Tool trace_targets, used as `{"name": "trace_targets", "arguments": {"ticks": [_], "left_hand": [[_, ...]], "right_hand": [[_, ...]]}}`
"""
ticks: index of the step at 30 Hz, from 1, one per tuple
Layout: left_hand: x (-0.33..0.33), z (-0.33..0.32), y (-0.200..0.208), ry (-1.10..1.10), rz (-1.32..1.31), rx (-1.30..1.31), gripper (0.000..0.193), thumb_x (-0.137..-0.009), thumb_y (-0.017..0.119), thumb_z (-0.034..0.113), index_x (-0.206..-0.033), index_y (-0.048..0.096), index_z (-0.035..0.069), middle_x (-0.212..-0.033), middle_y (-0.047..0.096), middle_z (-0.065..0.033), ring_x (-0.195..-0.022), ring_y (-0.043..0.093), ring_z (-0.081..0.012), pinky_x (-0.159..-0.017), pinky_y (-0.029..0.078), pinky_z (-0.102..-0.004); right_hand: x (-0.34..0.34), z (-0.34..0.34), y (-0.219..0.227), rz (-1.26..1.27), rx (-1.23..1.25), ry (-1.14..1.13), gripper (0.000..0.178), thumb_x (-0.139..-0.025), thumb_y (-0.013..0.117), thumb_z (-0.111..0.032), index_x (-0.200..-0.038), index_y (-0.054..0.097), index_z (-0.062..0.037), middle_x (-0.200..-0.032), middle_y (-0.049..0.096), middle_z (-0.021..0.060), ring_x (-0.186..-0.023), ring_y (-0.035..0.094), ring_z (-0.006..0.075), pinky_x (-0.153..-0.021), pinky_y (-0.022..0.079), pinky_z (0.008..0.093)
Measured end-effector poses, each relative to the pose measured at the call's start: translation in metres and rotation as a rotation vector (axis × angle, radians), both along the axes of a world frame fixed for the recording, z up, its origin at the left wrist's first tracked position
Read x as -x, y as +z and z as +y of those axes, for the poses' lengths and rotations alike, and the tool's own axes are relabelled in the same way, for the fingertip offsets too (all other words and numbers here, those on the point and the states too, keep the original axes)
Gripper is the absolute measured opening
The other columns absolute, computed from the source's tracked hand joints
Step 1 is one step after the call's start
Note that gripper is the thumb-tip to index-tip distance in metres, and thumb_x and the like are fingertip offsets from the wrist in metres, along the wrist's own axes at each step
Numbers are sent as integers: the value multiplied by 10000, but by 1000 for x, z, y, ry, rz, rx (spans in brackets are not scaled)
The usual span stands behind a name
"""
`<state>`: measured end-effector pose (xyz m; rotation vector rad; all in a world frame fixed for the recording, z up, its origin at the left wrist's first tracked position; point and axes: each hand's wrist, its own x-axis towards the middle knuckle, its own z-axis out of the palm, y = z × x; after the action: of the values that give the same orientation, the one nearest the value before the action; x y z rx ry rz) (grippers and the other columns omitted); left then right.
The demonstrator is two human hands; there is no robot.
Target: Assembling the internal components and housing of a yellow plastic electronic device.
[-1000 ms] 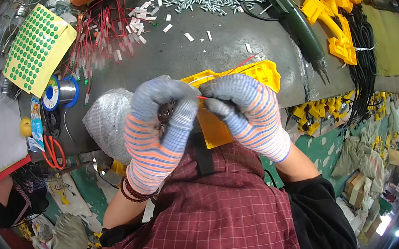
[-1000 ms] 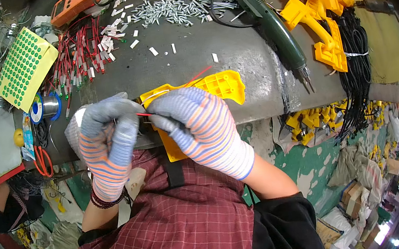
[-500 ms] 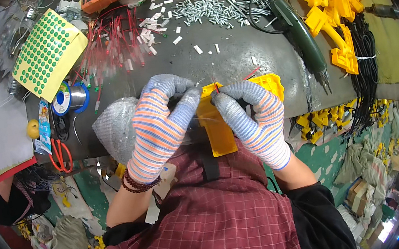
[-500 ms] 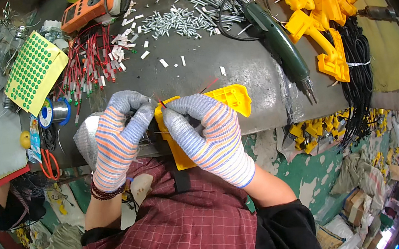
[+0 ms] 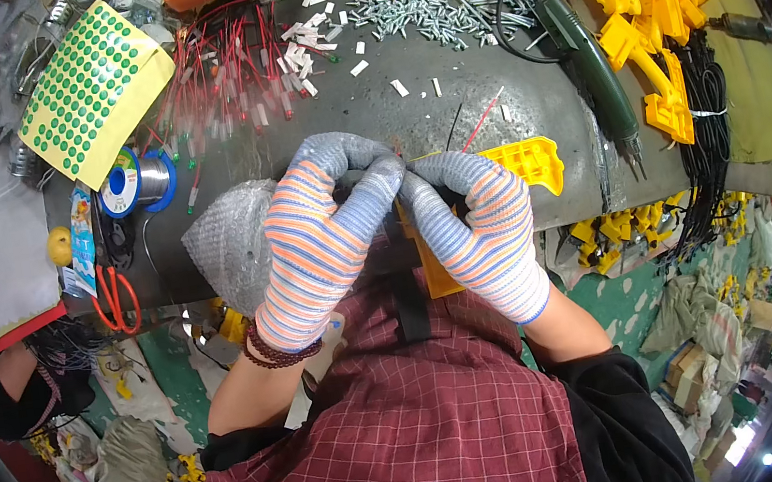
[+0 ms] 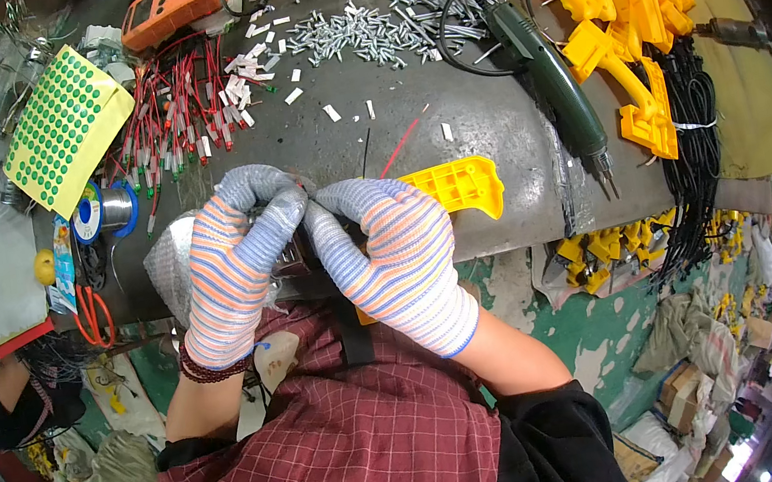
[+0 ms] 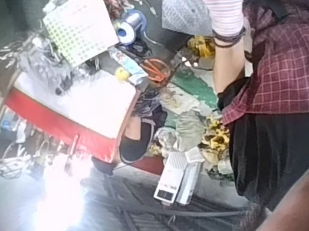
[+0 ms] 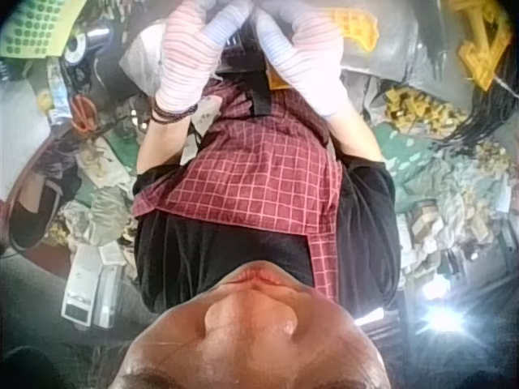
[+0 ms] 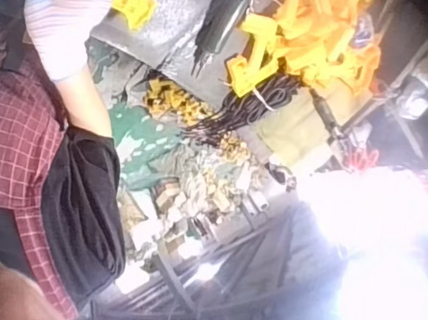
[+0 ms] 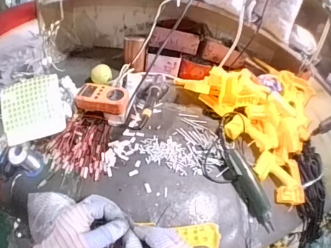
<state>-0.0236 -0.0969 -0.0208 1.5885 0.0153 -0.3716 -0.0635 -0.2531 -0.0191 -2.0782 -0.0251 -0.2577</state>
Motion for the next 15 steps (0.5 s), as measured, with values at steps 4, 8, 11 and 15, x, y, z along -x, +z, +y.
{"name": "trace_targets", "arguments": {"ticks": [4,8,11,15], "left_hand": [[0,2,-5,0,-65,28,104,-862,720,97,-925,683,23,-777,656,-24,-684,575,-49,-605,479,-232],[0,2,-4,-17,-42,55,101,-855,725,88,-915,680,21,-737,653,-16,-657,567,-43,-595,477,-222],[-1,2,-6,-36,-67,33,96,-855,723,86,-916,681,24,-740,659,-21,-657,573,-45,-598,480,-224],[1,1,-7,-29,-60,39,111,-859,723,90,-922,679,11,-777,671,-33,-683,598,-59,-608,491,-235]], "right_hand": [[0,0,0,-16,5,23,104,-809,690,-119,-879,702,-43,-820,689,154,-754,669,351,-691,530,401],[0,-4,-1,-31,60,52,122,-802,691,-128,-887,704,-41,-825,690,151,-772,671,350,-706,532,409],[0,-6,-1,-33,88,65,135,-801,691,-134,-894,707,-39,-826,691,147,-786,670,347,-721,531,417],[0,-11,1,-24,147,148,144,-805,699,-148,-901,708,-42,-829,690,144,-785,667,339,-725,531,410]]}}
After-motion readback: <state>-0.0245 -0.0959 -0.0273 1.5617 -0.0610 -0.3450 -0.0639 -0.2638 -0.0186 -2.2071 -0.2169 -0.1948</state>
